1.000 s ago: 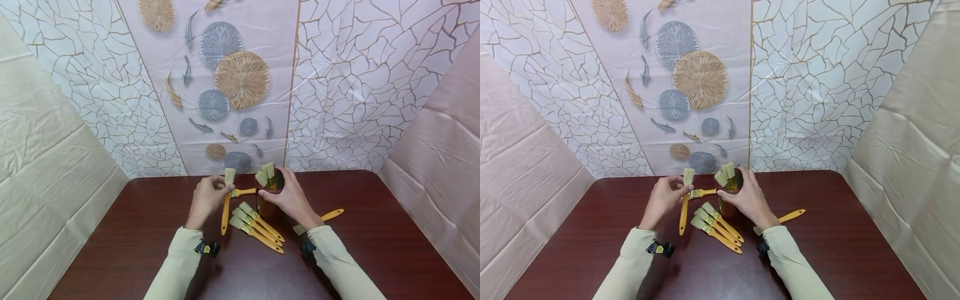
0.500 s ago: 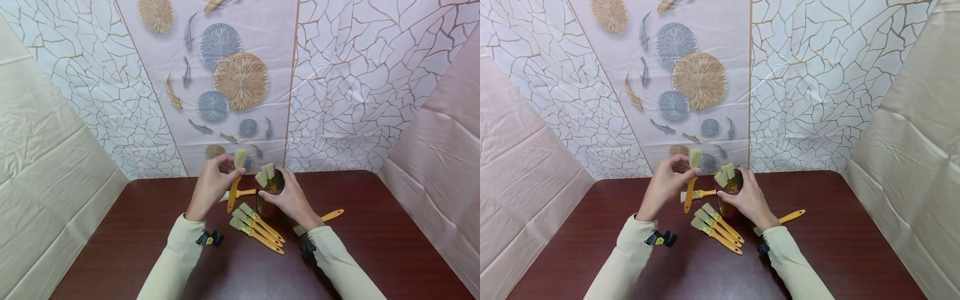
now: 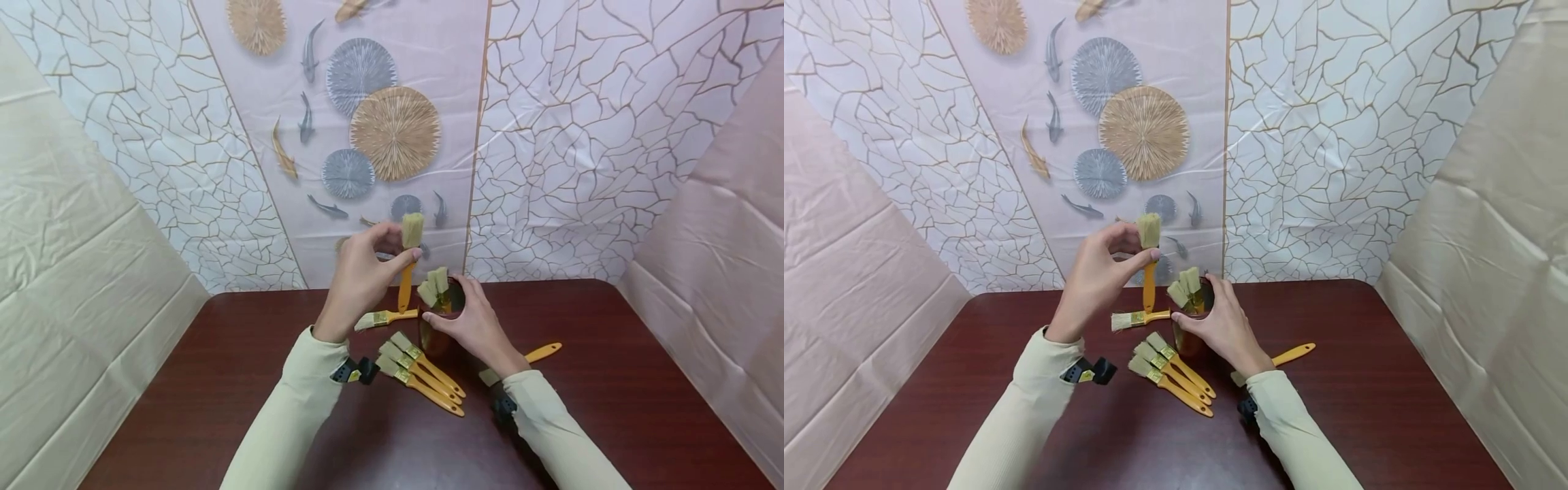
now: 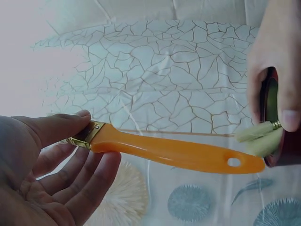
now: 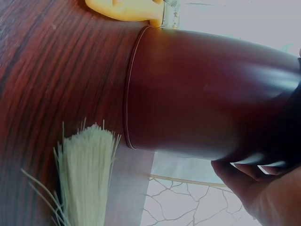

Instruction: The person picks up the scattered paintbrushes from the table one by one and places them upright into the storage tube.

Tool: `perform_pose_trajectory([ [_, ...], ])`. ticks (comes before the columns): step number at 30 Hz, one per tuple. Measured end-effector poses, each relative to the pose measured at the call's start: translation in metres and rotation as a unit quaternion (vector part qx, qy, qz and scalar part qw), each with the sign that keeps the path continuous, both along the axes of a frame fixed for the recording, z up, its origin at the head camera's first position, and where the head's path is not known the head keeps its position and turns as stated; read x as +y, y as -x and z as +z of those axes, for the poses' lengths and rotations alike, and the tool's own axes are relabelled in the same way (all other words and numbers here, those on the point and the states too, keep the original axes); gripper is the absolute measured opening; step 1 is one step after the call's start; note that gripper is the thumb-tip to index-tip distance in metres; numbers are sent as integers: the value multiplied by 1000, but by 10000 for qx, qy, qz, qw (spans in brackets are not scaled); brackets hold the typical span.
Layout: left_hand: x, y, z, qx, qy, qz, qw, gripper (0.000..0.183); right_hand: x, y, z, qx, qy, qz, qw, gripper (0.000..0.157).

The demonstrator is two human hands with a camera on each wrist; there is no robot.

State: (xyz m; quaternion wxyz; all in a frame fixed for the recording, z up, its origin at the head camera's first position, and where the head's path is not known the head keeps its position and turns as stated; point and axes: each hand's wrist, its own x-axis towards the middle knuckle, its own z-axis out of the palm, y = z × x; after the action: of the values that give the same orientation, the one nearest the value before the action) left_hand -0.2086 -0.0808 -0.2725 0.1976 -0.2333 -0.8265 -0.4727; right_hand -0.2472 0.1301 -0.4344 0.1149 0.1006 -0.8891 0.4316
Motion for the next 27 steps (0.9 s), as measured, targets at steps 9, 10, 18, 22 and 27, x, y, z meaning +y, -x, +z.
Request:
perform_pose_trajectory([
  [9,18,13,2,-81,-187,-342,9992,20,0,1,-1,23,32,3,10000,109],
  [10,20,15,1,-114,-167,-363,9991,21,0,1,-1,27,31,9,10000,110],
  [18,34,39,-23,-445,506,-472,9966,33,1,0,-1,36,-13,27,10000,110],
  [22,38,50,-37,-503,595,-688,9946,36,1,0,-1,-15,-40,34,10000,111],
  [27,41,55,-52,-595,1140,-773,9887,28,1,0,-1,-18,20,11,10000,114],
])
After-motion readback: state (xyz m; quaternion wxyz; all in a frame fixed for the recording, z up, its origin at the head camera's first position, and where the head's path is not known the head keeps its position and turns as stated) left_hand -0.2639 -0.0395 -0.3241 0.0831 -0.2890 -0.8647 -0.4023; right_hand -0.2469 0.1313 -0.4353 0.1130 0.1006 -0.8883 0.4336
